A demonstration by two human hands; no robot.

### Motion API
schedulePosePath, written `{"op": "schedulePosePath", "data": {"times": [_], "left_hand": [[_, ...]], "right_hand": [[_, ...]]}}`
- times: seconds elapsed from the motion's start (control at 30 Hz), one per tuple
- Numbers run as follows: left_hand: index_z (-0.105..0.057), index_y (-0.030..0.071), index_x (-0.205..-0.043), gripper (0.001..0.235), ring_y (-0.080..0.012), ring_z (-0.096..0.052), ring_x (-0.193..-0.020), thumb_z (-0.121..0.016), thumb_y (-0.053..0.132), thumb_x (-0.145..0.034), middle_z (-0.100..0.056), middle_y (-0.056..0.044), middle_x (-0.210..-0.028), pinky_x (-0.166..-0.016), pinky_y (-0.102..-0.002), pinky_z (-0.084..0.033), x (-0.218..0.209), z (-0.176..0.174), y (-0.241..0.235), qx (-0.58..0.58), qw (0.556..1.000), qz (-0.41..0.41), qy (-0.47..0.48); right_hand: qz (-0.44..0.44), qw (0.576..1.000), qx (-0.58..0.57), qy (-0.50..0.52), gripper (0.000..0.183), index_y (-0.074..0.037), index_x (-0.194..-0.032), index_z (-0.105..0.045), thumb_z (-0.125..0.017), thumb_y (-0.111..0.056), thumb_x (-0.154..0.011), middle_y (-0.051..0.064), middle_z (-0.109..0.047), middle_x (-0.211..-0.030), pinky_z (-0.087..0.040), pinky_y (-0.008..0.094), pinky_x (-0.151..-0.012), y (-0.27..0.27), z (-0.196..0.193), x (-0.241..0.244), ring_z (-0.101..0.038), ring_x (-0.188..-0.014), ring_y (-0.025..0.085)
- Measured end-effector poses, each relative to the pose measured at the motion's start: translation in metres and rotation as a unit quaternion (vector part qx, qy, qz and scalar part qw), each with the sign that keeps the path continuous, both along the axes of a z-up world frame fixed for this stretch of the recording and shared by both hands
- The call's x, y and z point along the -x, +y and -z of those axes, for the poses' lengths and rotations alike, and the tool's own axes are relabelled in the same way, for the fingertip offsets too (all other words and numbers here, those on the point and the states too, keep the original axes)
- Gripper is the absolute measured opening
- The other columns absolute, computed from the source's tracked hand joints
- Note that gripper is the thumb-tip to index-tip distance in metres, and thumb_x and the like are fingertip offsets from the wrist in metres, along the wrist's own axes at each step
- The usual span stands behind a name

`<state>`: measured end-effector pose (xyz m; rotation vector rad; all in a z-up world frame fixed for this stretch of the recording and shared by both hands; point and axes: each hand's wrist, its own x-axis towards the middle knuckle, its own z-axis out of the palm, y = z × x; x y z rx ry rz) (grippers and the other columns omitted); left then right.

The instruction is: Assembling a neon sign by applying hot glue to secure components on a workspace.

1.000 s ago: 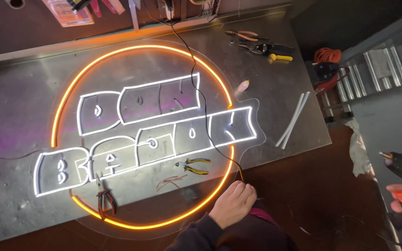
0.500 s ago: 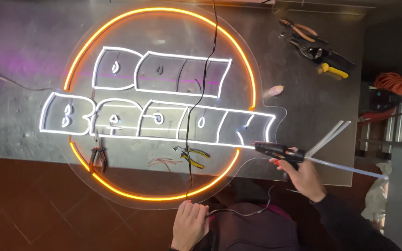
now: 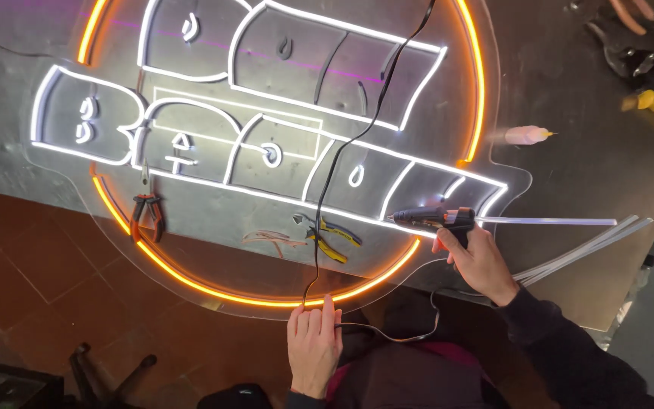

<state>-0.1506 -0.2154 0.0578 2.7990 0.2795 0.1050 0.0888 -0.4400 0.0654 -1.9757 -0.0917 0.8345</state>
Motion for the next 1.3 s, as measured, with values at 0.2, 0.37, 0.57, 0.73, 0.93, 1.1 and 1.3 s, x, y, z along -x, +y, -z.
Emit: {"op": "schedulePosePath", "data": {"times": [0.2,0.37,0.57,0.73,0.93,1.1,1.3], "left_hand": [[-0.063,0.002,-0.130,0.043,-0.0246,-0.057,-0.085,-0.066,0.024,-0.093,-0.059,-0.006,-0.087,-0.098,-0.045,-0.047,0.000,0.007,0.002,0.000,0.998,-0.041,0.040],[-0.060,0.000,-0.133,0.044,-0.0291,-0.057,-0.087,-0.066,0.021,-0.095,-0.059,-0.009,-0.089,-0.095,-0.044,-0.049,0.000,0.016,0.003,0.034,0.996,-0.069,0.046],[-0.060,0.000,-0.134,0.043,-0.0313,-0.060,-0.096,-0.065,0.018,-0.095,-0.065,-0.013,-0.107,-0.099,-0.045,-0.049,-0.004,0.021,0.000,0.064,0.994,-0.086,0.032],[-0.060,0.000,-0.132,0.042,-0.0315,-0.062,-0.102,-0.064,0.017,-0.094,-0.066,-0.013,-0.110,-0.101,-0.046,-0.048,-0.004,0.023,0.000,0.082,0.991,-0.092,0.050],[-0.060,0.000,-0.132,0.042,-0.0311,-0.062,-0.104,-0.064,0.017,-0.094,-0.067,-0.013,-0.109,-0.104,-0.048,-0.048,-0.006,0.022,0.000,0.091,0.990,-0.095,0.049],[-0.060,0.000,-0.132,0.041,-0.0309,-0.063,-0.104,-0.064,0.017,-0.095,-0.067,-0.012,-0.108,-0.103,-0.048,-0.048,-0.006,0.022,0.000,0.105,0.988,-0.100,0.049],[-0.060,0.000,-0.131,0.040,-0.0309,-0.063,-0.105,-0.063,0.017,-0.095,-0.067,-0.013,-0.108,-0.105,-0.049,-0.048,-0.005,0.023,-0.001,0.106,0.988,-0.101,0.052]], "right_hand": [[-0.018,0.999,0.016,0.028,0.039,0.000,-0.109,-0.061,-0.056,-0.038,-0.101,0.003,-0.069,-0.074,-0.050,0.027,-0.051,0.002,0.004,-0.002,-0.059,-0.057,0.009],[-0.016,0.999,0.017,0.032,0.043,-0.001,-0.094,-0.068,-0.053,-0.039,-0.107,0.002,-0.067,-0.075,-0.049,0.026,-0.052,-0.010,0.022,0.001,-0.058,-0.057,0.009],[-0.013,1.000,0.020,0.019,0.037,-0.005,-0.103,-0.067,-0.053,-0.039,-0.102,0.001,-0.065,-0.070,-0.046,0.025,-0.050,0.000,0.018,0.004,-0.056,-0.054,0.007],[-0.005,1.000,0.029,0.005,0.040,-0.003,-0.092,-0.067,-0.055,-0.039,-0.105,0.001,-0.064,-0.069,-0.046,0.025,-0.050,-0.011,0.030,0.016,-0.057,-0.055,0.007],[0.008,1.000,0.016,-0.005,0.038,-0.004,-0.097,-0.067,-0.055,-0.040,-0.103,-0.001,-0.062,-0.067,-0.045,0.025,-0.049,-0.008,0.029,0.020,-0.057,-0.055,0.006],[0.012,1.000,0.012,-0.010,0.038,-0.005,-0.098,-0.066,-0.055,-0.041,-0.102,-0.001,-0.061,-0.065,-0.045,0.025,-0.049,-0.006,0.028,0.022,-0.057,-0.055,0.006],[-0.001,0.999,0.032,-0.025,0.038,-0.004,-0.091,-0.066,-0.057,-0.038,-0.104,-0.001,-0.061,-0.063,-0.047,0.024,-0.051,-0.009,0.034,0.027,-0.059,-0.055,0.006]]}}
